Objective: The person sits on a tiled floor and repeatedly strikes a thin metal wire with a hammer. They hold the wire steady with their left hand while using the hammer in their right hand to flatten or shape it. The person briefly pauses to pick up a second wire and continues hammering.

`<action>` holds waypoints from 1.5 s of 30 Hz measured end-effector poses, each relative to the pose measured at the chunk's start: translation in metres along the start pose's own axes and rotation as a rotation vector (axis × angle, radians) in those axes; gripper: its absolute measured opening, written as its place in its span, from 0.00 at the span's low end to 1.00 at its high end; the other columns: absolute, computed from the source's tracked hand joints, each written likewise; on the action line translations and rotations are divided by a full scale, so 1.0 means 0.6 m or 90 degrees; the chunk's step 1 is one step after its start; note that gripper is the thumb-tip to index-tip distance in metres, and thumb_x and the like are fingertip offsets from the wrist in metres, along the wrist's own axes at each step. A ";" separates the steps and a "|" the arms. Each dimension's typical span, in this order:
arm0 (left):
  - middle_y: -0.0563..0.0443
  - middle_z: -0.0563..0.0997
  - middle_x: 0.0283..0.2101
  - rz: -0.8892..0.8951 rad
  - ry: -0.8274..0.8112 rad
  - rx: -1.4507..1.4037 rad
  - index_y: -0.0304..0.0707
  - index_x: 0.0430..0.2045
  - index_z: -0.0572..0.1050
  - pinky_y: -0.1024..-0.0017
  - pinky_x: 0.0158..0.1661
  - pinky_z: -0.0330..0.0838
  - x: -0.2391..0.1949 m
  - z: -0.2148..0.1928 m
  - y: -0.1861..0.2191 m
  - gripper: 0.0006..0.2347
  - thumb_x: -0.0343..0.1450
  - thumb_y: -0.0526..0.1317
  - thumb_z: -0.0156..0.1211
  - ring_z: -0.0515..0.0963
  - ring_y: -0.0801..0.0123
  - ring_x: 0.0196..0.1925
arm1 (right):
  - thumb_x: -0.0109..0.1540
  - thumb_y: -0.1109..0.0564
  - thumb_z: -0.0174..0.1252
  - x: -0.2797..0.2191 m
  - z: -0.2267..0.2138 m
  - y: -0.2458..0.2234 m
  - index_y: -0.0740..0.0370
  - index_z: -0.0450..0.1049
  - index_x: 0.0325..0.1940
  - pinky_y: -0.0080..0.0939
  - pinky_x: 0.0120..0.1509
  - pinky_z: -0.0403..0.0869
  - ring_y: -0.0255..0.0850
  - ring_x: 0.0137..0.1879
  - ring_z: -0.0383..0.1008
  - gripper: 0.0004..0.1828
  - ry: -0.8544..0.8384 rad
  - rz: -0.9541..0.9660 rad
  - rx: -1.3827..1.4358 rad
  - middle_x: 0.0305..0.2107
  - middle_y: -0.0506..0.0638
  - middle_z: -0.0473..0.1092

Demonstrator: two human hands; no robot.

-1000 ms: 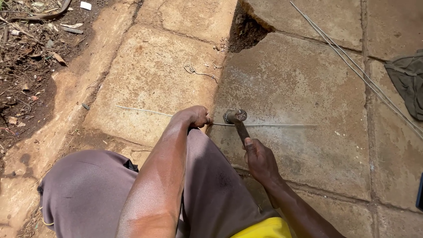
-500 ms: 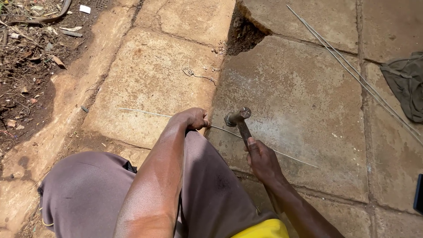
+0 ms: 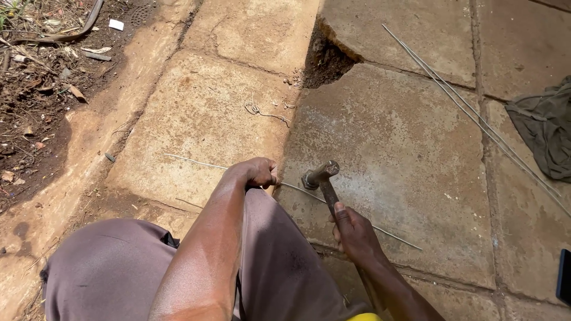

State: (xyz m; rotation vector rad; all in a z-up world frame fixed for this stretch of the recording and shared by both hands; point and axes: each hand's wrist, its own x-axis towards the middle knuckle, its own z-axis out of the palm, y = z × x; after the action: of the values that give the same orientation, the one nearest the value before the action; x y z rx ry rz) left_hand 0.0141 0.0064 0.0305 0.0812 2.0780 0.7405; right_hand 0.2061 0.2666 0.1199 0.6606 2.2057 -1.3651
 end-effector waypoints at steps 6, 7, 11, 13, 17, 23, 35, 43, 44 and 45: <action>0.58 0.79 0.27 0.056 -0.050 -0.018 0.46 0.28 0.79 0.69 0.34 0.70 0.027 -0.003 -0.018 0.06 0.72 0.38 0.72 0.75 0.71 0.28 | 0.72 0.33 0.40 0.004 0.002 0.021 0.59 0.79 0.41 0.41 0.24 0.59 0.37 0.17 0.61 0.32 -0.003 -0.048 -0.026 0.14 0.46 0.66; 0.58 0.79 0.27 0.058 -0.048 -0.018 0.46 0.28 0.79 0.69 0.34 0.70 0.022 -0.002 -0.013 0.06 0.72 0.38 0.72 0.75 0.71 0.28 | 0.72 0.33 0.40 0.004 0.004 0.025 0.59 0.79 0.41 0.41 0.24 0.59 0.37 0.17 0.61 0.32 -0.002 -0.050 -0.027 0.14 0.46 0.66; 0.59 0.81 0.30 0.036 -0.037 0.012 0.48 0.29 0.80 0.69 0.40 0.72 0.013 -0.010 0.007 0.05 0.73 0.39 0.72 0.77 0.70 0.33 | 0.72 0.33 0.37 0.004 0.002 0.031 0.57 0.82 0.41 0.42 0.30 0.63 0.38 0.21 0.66 0.34 0.009 -0.030 -0.116 0.16 0.45 0.68; 0.59 0.82 0.31 0.028 -0.048 0.003 0.48 0.30 0.81 0.69 0.42 0.73 -0.005 0.001 -0.005 0.04 0.73 0.39 0.71 0.78 0.71 0.35 | 0.72 0.34 0.37 -0.013 0.018 0.045 0.58 0.83 0.41 0.42 0.32 0.64 0.39 0.23 0.67 0.34 0.026 -0.033 -0.120 0.16 0.46 0.69; 0.59 0.81 0.30 0.026 -0.033 0.022 0.47 0.29 0.80 0.69 0.40 0.73 0.001 0.000 0.008 0.05 0.73 0.40 0.72 0.78 0.71 0.33 | 0.71 0.31 0.36 0.011 0.028 0.064 0.55 0.78 0.38 0.44 0.34 0.64 0.40 0.25 0.68 0.33 0.055 -0.090 -0.188 0.18 0.46 0.69; 0.60 0.79 0.27 -0.006 -0.017 0.050 0.49 0.28 0.80 0.70 0.37 0.70 -0.036 0.001 0.011 0.06 0.73 0.43 0.73 0.75 0.71 0.29 | 0.70 0.30 0.35 -0.033 0.040 0.048 0.50 0.78 0.42 0.45 0.34 0.64 0.40 0.26 0.70 0.32 0.047 -0.078 -0.241 0.20 0.45 0.71; 0.60 0.81 0.26 0.074 0.062 -0.053 0.48 0.22 0.79 0.72 0.35 0.72 -0.044 0.007 0.017 0.07 0.70 0.36 0.73 0.76 0.74 0.27 | 0.69 0.33 0.46 -0.097 -0.050 0.210 0.49 0.80 0.34 0.41 0.33 0.64 0.37 0.22 0.68 0.25 0.074 -0.020 -0.281 0.16 0.45 0.71; 0.58 0.83 0.30 0.144 0.190 -0.061 0.45 0.30 0.82 0.71 0.42 0.72 -0.086 0.018 0.053 0.02 0.69 0.40 0.65 0.78 0.71 0.34 | 0.64 0.22 0.56 0.008 -0.105 0.516 0.42 0.81 0.46 0.35 0.57 0.81 0.33 0.47 0.89 0.27 -0.119 0.019 -0.416 0.36 0.40 0.86; 0.57 0.85 0.35 0.123 0.194 -0.027 0.47 0.36 0.83 0.69 0.44 0.75 -0.102 0.013 0.067 0.06 0.69 0.40 0.63 0.80 0.69 0.37 | 0.61 0.29 0.60 -0.034 -0.100 0.462 0.43 0.85 0.38 0.36 0.48 0.82 0.34 0.40 0.87 0.21 0.084 -0.173 -0.337 0.30 0.40 0.85; 0.55 0.87 0.39 0.102 0.198 0.007 0.49 0.42 0.84 0.66 0.45 0.77 -0.120 0.008 0.081 0.11 0.69 0.41 0.60 0.83 0.67 0.41 | 0.58 0.36 0.64 -0.078 -0.095 0.408 0.45 0.90 0.31 0.37 0.40 0.84 0.35 0.32 0.86 0.16 0.291 -0.355 -0.245 0.24 0.41 0.84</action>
State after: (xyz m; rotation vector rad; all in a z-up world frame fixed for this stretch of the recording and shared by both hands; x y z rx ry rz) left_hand 0.0501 0.0247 0.1075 0.1477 2.3922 0.8848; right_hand 0.3854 0.4071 0.0035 0.2298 3.0809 -1.0243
